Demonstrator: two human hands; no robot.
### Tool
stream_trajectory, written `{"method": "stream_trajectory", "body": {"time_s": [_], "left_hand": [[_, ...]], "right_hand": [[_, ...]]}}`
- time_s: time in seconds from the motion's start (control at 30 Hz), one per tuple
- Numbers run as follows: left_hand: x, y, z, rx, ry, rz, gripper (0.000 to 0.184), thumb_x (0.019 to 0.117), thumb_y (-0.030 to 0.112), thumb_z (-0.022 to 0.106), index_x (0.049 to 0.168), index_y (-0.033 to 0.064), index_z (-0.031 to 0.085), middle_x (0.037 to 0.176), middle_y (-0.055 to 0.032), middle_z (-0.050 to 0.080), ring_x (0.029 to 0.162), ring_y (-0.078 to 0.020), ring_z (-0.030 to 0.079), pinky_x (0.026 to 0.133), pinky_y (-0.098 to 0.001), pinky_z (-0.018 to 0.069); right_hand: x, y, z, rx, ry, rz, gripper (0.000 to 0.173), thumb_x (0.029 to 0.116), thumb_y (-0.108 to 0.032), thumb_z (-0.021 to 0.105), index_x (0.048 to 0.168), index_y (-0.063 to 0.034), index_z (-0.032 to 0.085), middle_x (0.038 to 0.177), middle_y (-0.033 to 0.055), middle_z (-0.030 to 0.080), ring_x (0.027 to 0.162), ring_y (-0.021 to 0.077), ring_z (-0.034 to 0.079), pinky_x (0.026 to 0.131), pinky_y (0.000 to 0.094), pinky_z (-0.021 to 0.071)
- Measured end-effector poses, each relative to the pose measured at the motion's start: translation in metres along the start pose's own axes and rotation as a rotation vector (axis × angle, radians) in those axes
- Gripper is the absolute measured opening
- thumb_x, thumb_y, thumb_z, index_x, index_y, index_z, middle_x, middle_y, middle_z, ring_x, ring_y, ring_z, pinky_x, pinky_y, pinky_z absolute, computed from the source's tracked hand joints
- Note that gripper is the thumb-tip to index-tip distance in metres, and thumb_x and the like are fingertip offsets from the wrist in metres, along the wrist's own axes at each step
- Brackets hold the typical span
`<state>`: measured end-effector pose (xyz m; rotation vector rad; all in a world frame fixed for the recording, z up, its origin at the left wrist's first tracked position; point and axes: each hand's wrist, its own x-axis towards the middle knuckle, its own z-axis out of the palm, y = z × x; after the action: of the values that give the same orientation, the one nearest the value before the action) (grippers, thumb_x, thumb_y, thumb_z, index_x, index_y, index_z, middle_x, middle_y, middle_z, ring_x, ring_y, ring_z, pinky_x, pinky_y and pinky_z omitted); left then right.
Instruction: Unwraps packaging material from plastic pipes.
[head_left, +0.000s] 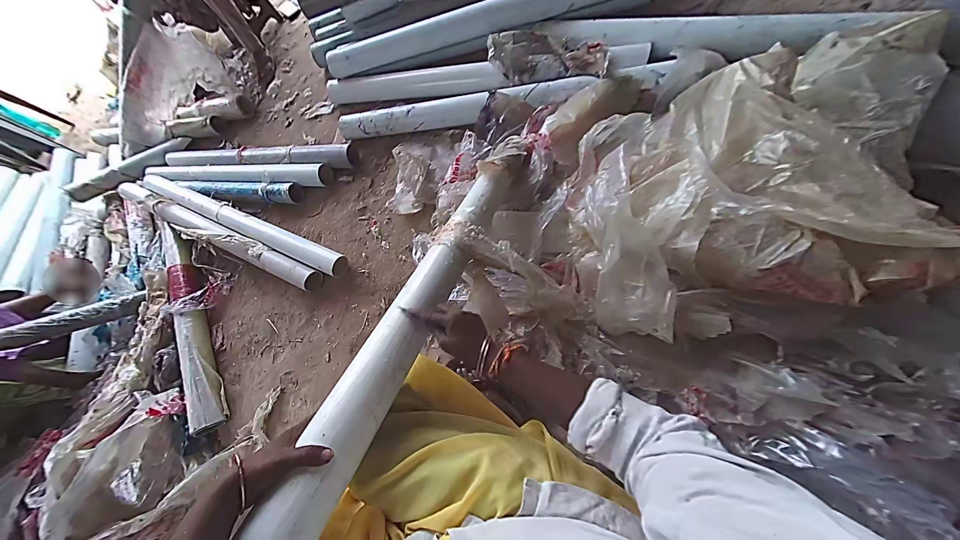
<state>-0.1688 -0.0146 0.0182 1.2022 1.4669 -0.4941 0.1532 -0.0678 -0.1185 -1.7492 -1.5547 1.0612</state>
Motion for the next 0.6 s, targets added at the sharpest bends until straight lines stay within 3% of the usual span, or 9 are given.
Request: {"method": "stream_trajectory", "body": {"time_s": [0.1, 0.17, 0.23, 0.3, 0.33, 0.43, 0.5, 0.57, 0.6], "left_hand": [[0.0, 0.0, -0.002, 0.009, 0.018, -0.003, 0.094, 0.0698, 0.033, 0.075, 0.15, 0.0103, 0.032, 0.112, -0.0057, 0.067, 0.092, -0.0131, 0.07, 0.079, -0.0333, 0.0598], [0.0, -0.001, -0.003, -0.013, 0.016, -0.005, 0.093, 0.0679, 0.035, 0.074, 0.149, 0.014, 0.033, 0.107, -0.0023, 0.069, 0.088, -0.0114, 0.07, 0.076, -0.0315, 0.0607], [0.0, -0.002, -0.005, -0.027, -0.002, -0.005, 0.091, 0.0691, 0.035, 0.074, 0.148, 0.0156, 0.034, 0.106, -0.0014, 0.069, 0.087, -0.0117, 0.071, 0.075, -0.0321, 0.0611], [0.0, -0.003, -0.006, -0.026, 0.001, -0.014, 0.093, 0.0683, 0.036, 0.074, 0.149, 0.0149, 0.033, 0.106, -0.0012, 0.069, 0.087, -0.0111, 0.071, 0.076, -0.0319, 0.0608], [0.001, -0.003, -0.006, -0.023, 0.007, -0.019, 0.091, 0.0676, 0.036, 0.073, 0.147, 0.0142, 0.035, 0.104, -0.0006, 0.069, 0.086, -0.0105, 0.071, 0.075, -0.0312, 0.061], [-0.001, -0.002, -0.007, -0.041, 0.024, -0.041, 0.079, 0.0733, 0.032, 0.069, 0.143, 0.0126, 0.037, 0.099, 0.0001, 0.068, 0.083, -0.0095, 0.07, 0.073, -0.0297, 0.0599], [-0.003, -0.002, -0.009, -0.067, 0.033, -0.036, 0.066, 0.0755, 0.033, 0.066, 0.135, 0.0147, 0.044, 0.092, 0.0025, 0.069, 0.079, -0.0087, 0.07, 0.071, -0.0284, 0.0597], [-0.001, -0.004, -0.012, -0.095, 0.009, -0.034, 0.065, 0.0732, 0.035, 0.067, 0.132, 0.0151, 0.047, 0.091, 0.0031, 0.07, 0.079, -0.0089, 0.07, 0.071, -0.0288, 0.0599], [0.001, -0.005, -0.014, -0.105, -0.007, -0.027, 0.068, 0.0704, 0.036, 0.069, 0.131, 0.0149, 0.048, 0.091, 0.0033, 0.071, 0.08, -0.0088, 0.071, 0.071, -0.0288, 0.0604]], "right_hand": [[0.045, 0.037, -0.027, 0.109, 0.198, 0.211, 0.035, 0.1097, -0.023, 0.048, 0.139, -0.0155, 0.066, 0.127, 0.0187, 0.07, 0.115, 0.0408, 0.066, 0.096, 0.0636, 0.0481], [0.044, 0.027, -0.024, 0.085, 0.179, 0.219, 0.038, 0.1106, -0.026, 0.046, 0.145, -0.0197, 0.061, 0.132, 0.0176, 0.067, 0.119, 0.0389, 0.065, 0.099, 0.0607, 0.0487], [0.015, 0.002, 0.004, 0.001, 0.106, 0.061, 0.04, 0.1064, -0.018, 0.048, 0.144, -0.0177, 0.062, 0.132, 0.0206, 0.065, 0.111, 0.0397, 0.068, 0.092, 0.0575, 0.0525], [-0.017, -0.009, 0.042, 0.011, 0.109, -0.19, 0.04, 0.1027, -0.016, 0.051, 0.139, -0.0155, 0.067, 0.122, 0.0241, 0.068, 0.101, 0.0391, 0.07, 0.084, 0.054, 0.0547], [-0.025, -0.008, 0.049, 0.02, 0.114, -0.224, 0.04, 0.1032, -0.017, 0.049, 0.14, -0.0171, 0.066, 0.121, 0.0236, 0.069, 0.102, 0.0384, 0.07, 0.084, 0.0533, 0.0547], [0.004, 0.028, 0.033, 0.183, 0.283, 0.082, 0.034, 0.1066, -0.017, 0.049, 0.13, -0.0038, 0.07, 0.122, 0.023, 0.07, 0.108, 0.0392, 0.069, 0.093, 0.0565, 0.052], [0.035, 0.05, 0.011, 0.3, 0.35, 0.274, 0.037, 0.1099, -0.022, 0.049, 0.14, -0.0064, 0.064, 0.132, 0.0209, 0.067, 0.119, 0.0392, 0.065, 0.103, 0.0582, 0.0472], [0.036, 0.048, 0.015, 0.312, 0.341, 0.231, 0.036, 0.1099, -0.022, 0.049, 0.138, -0.0052, 0.064, 0.134, 0.0209, 0.066, 0.122, 0.0394, 0.064, 0.105, 0.0583, 0.0464], [0.025, 0.04, 0.028, 0.262, 0.341, 0.103, 0.034, 0.1073, -0.017, 0.051, 0.133, -0.0036, 0.068, 0.128, 0.0224, 0.068, 0.116, 0.0395, 0.067, 0.1, 0.0574, 0.0497]]}}
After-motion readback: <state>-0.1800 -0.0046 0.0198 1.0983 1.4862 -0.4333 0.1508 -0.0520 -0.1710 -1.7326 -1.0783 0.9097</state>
